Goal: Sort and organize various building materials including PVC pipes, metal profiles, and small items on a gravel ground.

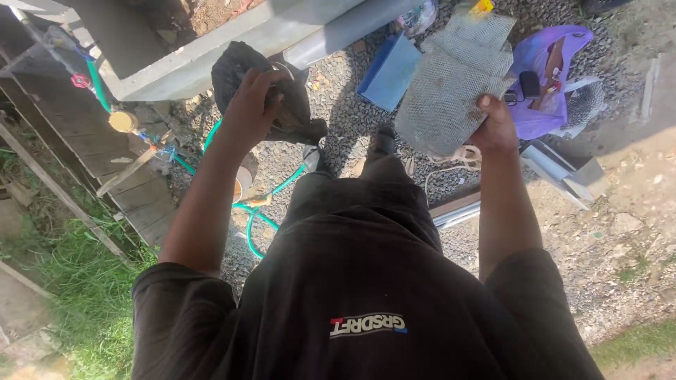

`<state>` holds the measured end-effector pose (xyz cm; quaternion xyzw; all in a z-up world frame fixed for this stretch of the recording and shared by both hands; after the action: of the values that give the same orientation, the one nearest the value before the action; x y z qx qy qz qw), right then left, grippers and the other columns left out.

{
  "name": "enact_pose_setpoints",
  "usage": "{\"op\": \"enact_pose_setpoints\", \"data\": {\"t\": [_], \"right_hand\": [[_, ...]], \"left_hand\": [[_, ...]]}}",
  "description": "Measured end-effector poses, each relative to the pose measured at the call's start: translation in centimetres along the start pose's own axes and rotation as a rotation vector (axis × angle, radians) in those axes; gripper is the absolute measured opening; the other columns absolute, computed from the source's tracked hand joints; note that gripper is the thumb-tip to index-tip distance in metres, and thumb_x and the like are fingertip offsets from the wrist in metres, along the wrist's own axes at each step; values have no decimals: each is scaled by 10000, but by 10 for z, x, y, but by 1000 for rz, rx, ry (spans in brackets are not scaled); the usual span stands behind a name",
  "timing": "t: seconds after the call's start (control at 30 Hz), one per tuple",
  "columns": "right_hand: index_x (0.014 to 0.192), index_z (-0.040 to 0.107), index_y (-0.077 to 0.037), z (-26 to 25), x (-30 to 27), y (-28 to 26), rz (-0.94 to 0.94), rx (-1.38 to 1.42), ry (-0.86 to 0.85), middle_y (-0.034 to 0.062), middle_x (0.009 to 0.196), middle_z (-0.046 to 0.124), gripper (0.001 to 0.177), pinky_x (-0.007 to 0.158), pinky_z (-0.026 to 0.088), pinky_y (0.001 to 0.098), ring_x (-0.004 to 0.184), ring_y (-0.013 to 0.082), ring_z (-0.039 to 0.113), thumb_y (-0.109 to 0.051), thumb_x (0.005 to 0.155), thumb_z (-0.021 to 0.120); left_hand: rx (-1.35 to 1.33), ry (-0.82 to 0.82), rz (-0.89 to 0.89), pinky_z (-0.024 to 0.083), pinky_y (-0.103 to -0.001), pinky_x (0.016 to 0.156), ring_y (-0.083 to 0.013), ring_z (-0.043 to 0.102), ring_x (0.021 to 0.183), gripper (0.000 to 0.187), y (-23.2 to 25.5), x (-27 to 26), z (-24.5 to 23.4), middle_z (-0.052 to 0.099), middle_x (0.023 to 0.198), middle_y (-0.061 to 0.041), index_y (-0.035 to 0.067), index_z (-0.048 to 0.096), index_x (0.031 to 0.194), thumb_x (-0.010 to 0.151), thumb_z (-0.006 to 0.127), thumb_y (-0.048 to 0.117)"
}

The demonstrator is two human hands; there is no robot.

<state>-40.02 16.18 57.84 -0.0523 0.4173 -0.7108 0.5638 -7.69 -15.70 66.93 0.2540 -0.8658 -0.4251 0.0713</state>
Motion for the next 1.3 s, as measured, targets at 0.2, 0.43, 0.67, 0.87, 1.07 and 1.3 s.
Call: {"op": "enact_pose_setpoints", "data": {"t": [0.2, 0.43, 0.67, 0.87, 1.07, 1.3], "right_hand": [[1548, 442, 36, 8, 19, 22, -110, 50, -135, 149, 1460, 597, 946, 1121, 524, 440, 1326, 313, 606, -380, 823, 884], [1444, 549, 64, 119, 99, 138, 378, 263, -571, 218, 1331, 656, 904, 977, 593, 478, 1167, 361, 675, -384, 740, 898], [1449, 562, 70, 180, 120, 234, 574, 360, -679, 273, 1347, 639, 845, 953, 601, 503, 1156, 391, 676, -479, 854, 803], [1590, 492, -4, 170, 144, 278, 671, 555, -775, 229, 1457, 577, 873, 1013, 572, 331, 1289, 306, 625, -338, 826, 751], [1585, 396, -28, 186, 144, 269, 459, 158, -622, 185, 1523, 506, 871, 1055, 527, 383, 1343, 273, 546, -474, 920, 737], [1578, 418, -71, 217, 135, 270, 416, 287, -719, 174, 1513, 525, 953, 1083, 544, 429, 1345, 292, 578, -610, 844, 697]], "left_hand": [[318, 186, 110, 484, -467, 918, -337, 641, 1056, 175, -3, -12, -44, 666, 1059, -107, 87, 721, 1157, 998, 732, 161], [120, 456, 32, 463, -399, 946, -278, 602, 1002, 174, -13, -19, -69, 708, 998, -89, 98, 766, 1120, 1043, 697, 238], [-380, 455, -104, 450, -274, 969, -93, 555, 1028, 326, -44, -51, -68, 688, 1099, 8, 55, 738, 1241, 1121, 590, 320], [-882, 417, -144, 451, -271, 1020, -96, 562, 1082, 320, -89, -80, -65, 673, 1180, -11, -8, 663, 1311, 1071, 661, 204], [-1058, 377, -207, 483, -334, 1043, -144, 606, 1153, 219, -82, -91, -50, 657, 1254, -58, 32, 619, 1282, 1069, 620, 79], [-1406, 485, -322, 546, -367, 1021, -220, 662, 1135, 206, -64, -91, -49, 684, 1214, -107, 51, 593, 1220, 1019, 608, 10]]}}
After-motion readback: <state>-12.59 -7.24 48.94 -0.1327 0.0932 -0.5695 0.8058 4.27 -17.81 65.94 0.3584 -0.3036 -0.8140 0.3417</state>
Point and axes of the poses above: each hand's wrist, its own x-axis towards the middle knuckle, its own z-axis out of the palm, y = z × x, the point moved 5 cm from there along x, towards the middle knuckle
